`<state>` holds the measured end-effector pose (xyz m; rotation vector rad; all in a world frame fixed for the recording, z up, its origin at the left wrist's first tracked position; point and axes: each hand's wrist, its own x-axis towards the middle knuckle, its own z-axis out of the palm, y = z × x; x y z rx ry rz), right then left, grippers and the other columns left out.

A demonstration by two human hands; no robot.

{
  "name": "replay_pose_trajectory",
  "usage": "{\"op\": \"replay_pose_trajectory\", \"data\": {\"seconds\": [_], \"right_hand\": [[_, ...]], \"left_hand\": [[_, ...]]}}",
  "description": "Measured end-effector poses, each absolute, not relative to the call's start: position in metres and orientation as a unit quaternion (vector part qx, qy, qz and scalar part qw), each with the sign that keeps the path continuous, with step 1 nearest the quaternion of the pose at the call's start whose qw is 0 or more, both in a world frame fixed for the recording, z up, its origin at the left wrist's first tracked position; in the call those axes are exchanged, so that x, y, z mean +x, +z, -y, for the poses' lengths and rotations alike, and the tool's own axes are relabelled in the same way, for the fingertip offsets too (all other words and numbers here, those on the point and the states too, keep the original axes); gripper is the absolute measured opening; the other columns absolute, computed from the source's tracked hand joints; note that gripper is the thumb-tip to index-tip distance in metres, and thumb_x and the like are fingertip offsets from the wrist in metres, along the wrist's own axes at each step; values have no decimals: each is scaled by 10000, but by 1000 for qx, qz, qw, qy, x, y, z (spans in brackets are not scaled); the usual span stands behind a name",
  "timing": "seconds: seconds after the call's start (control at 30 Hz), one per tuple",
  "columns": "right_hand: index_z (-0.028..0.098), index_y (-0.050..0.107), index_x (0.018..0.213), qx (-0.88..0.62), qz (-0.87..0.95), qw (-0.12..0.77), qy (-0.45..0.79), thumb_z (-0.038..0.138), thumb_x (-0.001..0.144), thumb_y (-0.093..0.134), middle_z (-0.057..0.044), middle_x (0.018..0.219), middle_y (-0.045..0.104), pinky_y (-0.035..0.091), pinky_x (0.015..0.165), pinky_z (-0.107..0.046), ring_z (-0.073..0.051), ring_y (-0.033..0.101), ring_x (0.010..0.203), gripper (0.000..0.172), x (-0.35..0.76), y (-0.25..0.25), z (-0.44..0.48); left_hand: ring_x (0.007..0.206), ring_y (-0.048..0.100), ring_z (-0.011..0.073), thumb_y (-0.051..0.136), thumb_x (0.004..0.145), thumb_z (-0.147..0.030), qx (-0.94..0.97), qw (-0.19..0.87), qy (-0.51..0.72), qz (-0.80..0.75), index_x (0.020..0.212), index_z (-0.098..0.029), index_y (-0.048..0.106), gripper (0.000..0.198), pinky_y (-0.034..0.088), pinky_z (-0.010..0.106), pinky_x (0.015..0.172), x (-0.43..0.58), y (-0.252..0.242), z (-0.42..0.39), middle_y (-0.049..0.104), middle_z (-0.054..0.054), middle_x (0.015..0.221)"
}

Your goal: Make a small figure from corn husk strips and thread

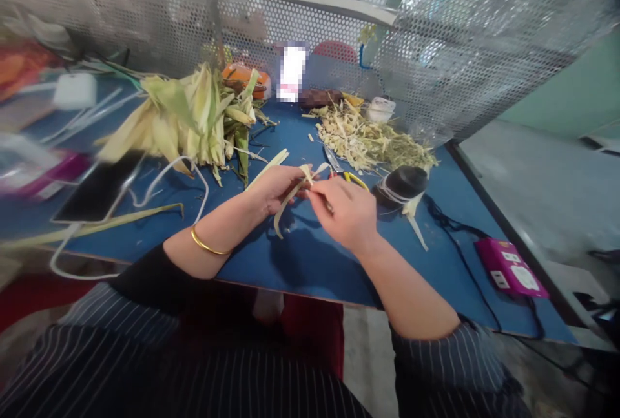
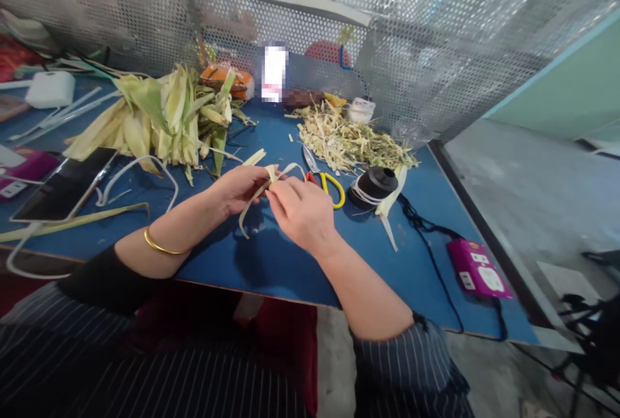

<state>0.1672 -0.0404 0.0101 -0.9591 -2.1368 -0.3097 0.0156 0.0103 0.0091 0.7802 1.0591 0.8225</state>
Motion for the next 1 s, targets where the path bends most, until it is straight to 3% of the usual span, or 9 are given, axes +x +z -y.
{"op": "replay_pose_trajectory", "data": {"seconds": [0.13, 0.3, 0.5, 0.6, 0.7, 0.83, 1.0], "right_hand": [[171, 611, 865, -395, 843, 306, -199, 173, 890, 489, -18, 715, 662, 362, 610, -275, -136, 547, 612, 125, 160, -5, 33], [164, 595, 796, -403, 849, 256, -226, 228, 901, 499, -17, 655, 634, 356, 600, -296, -149, 537, 587, 156, 160, -9, 28], [191, 622, 1016, -323, 847, 291, -306, 195, 894, 533, -59, 926, 672, 416, 827, -350, -193, 578, 870, 151, 157, -6, 32], [232, 642, 953, -247, 879, 286, -291, 152, 886, 534, -15, 938, 673, 414, 933, -344, -170, 578, 903, 150, 153, -8, 32], [254, 644, 903, -259, 875, 348, -214, 160, 882, 547, 1, 926, 674, 433, 931, -350, -153, 596, 900, 137, 156, -9, 30], [219, 626, 844, -430, 724, 540, 2, 247, 881, 561, -30, 878, 666, 487, 794, -349, -165, 621, 862, 80, 167, -3, 23], [187, 600, 786, -540, 614, 516, 253, 346, 863, 552, 22, 608, 576, 425, 519, -257, -101, 519, 513, 184, 172, -6, 13]], "left_hand": [[496, 592, 64, 599, 828, -219, 274, 739, 434, -435, 814, -90, 700, 164, 251, 127, 316, 10, 12, -15, 691, 77, 678], [597, 657, 115, 563, 848, -153, 203, 766, 460, -401, 866, -79, 679, 138, 490, 173, 473, 10, 16, -12, 709, 85, 722], [649, 659, 132, 586, 803, -131, 223, 742, 505, -379, 803, -81, 674, 101, 537, 224, 629, 21, 10, -6, 701, 92, 710], [657, 637, 113, 609, 770, -108, 261, 748, 492, -361, 771, -98, 676, 68, 504, 202, 617, 26, 4, -2, 691, 66, 715], [607, 601, 89, 632, 781, -166, 318, 722, 494, -365, 771, -99, 693, 91, 474, 187, 573, 27, 2, 1, 674, 51, 693], [568, 621, 101, 621, 826, -327, 391, 696, 467, -380, 796, -114, 708, 233, 498, 214, 568, 24, 7, 3, 679, 64, 675], [530, 616, 93, 639, 821, -350, 437, 689, 439, -376, 805, -138, 669, 215, 508, 222, 559, 24, 11, 6, 682, 46, 659]]}}
